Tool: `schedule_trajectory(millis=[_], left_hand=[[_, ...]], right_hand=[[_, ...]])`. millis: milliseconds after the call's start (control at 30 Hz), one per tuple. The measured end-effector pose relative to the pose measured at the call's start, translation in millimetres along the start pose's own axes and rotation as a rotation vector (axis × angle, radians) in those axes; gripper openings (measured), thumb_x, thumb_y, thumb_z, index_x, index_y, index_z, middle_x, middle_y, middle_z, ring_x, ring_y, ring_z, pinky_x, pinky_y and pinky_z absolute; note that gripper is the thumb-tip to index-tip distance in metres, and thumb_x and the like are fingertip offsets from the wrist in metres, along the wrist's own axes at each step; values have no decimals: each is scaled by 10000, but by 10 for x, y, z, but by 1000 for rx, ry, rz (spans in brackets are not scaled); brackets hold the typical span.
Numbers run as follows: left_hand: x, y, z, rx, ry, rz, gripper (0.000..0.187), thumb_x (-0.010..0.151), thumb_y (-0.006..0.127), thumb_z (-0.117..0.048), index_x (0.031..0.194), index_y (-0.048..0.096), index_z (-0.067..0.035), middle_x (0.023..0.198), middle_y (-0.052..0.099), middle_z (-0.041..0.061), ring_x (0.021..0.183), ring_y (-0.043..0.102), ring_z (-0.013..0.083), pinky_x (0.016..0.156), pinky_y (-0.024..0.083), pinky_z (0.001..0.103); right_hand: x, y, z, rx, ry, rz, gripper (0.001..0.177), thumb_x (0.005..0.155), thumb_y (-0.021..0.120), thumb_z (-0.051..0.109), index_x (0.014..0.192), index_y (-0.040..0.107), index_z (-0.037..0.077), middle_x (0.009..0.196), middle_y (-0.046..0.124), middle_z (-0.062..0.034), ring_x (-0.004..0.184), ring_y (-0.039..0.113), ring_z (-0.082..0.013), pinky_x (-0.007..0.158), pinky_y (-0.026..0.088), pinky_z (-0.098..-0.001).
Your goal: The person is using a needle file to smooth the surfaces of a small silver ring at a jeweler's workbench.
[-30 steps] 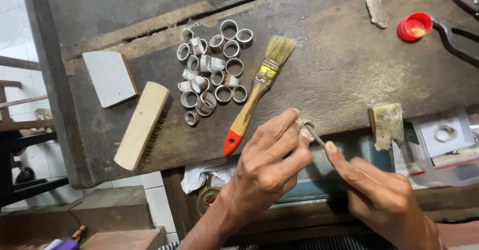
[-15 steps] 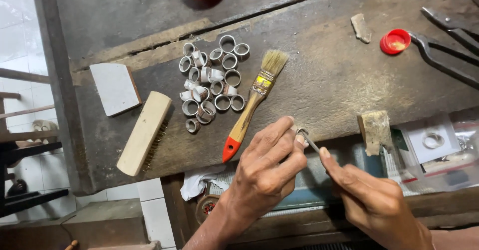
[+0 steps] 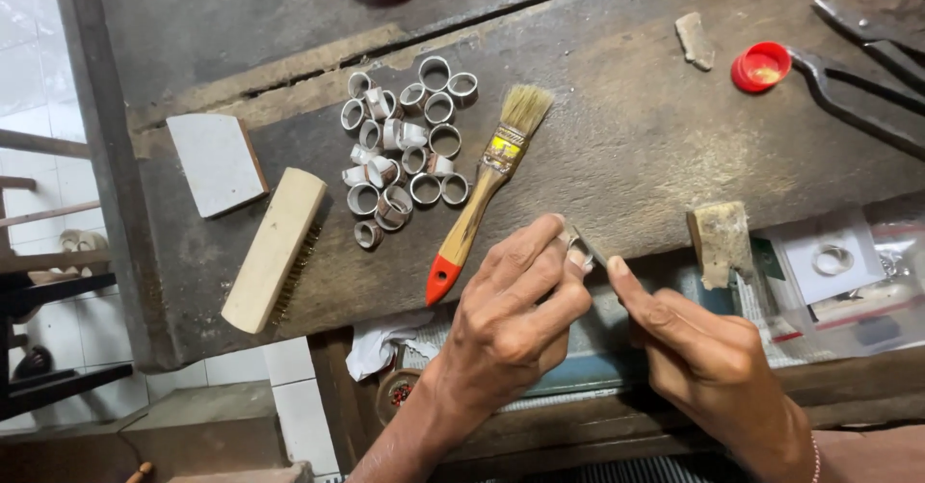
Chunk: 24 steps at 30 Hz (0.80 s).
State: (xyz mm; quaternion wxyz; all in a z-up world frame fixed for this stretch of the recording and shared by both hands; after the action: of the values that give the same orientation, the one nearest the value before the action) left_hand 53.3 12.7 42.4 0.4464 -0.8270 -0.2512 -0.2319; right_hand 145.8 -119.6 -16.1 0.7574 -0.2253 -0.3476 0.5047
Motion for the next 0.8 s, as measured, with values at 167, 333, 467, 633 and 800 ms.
schedule_trajectory(millis=[167, 333, 467, 633, 800], left_hand=[[-2, -14, 12, -7, -6, -14, 217, 1025, 451, 86, 910, 633, 106, 974, 643, 224, 1139, 647, 419, 1035, 521, 445], [17, -2, -11, 2, -14, -12, 231, 1030, 426, 73, 921, 628, 100, 1006, 656, 237, 1150, 649, 416, 1033, 516, 439], [-11, 17, 16, -4, -2, 8, 230, 1026, 422, 73, 965, 640, 114, 1022, 661, 245, 1160, 642, 425, 1049, 513, 450], [4, 4, -18, -2, -8, -2, 240, 1024, 414, 70, 928, 632, 107, 1026, 657, 251, 1152, 654, 435, 1036, 521, 453], [-14, 29, 4, -21, -9, 10, 229, 1025, 417, 64, 953, 631, 105, 1033, 660, 246, 1166, 650, 432, 1044, 511, 449]], right_hand=[[-126, -21, -22, -13, 44, 43, 463, 941, 513, -101, 1391, 574, -7, 1177, 729, -41, 716, 653, -104, 731, 525, -178], [-56, -29, 0, 61, 35, 19, 465, 945, 548, -75, 1409, 543, -42, 1147, 720, -81, 717, 638, -125, 754, 521, -206], [-98, -31, 64, -39, -10, 16, 405, 944, 530, -85, 1346, 576, -64, 1346, 690, -118, 807, 725, -122, 751, 550, -277], [-60, -42, 32, 18, 14, 26, 456, 944, 524, -83, 1398, 549, -38, 1214, 710, -88, 701, 628, -138, 734, 523, -240], [-45, -28, 8, -25, 35, 32, 448, 941, 539, -74, 1384, 574, -16, 1110, 724, -47, 668, 612, -124, 678, 519, -240]])
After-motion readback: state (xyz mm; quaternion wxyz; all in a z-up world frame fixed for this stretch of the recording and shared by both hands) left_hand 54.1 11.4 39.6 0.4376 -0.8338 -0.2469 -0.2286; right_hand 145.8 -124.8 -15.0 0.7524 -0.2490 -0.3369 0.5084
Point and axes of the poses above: each hand's wrist, its own x-axis towards the middle knuckle, its own y-axis out of the palm, z = x × y, the point moved 7 cm from there along x, towards the middle knuckle
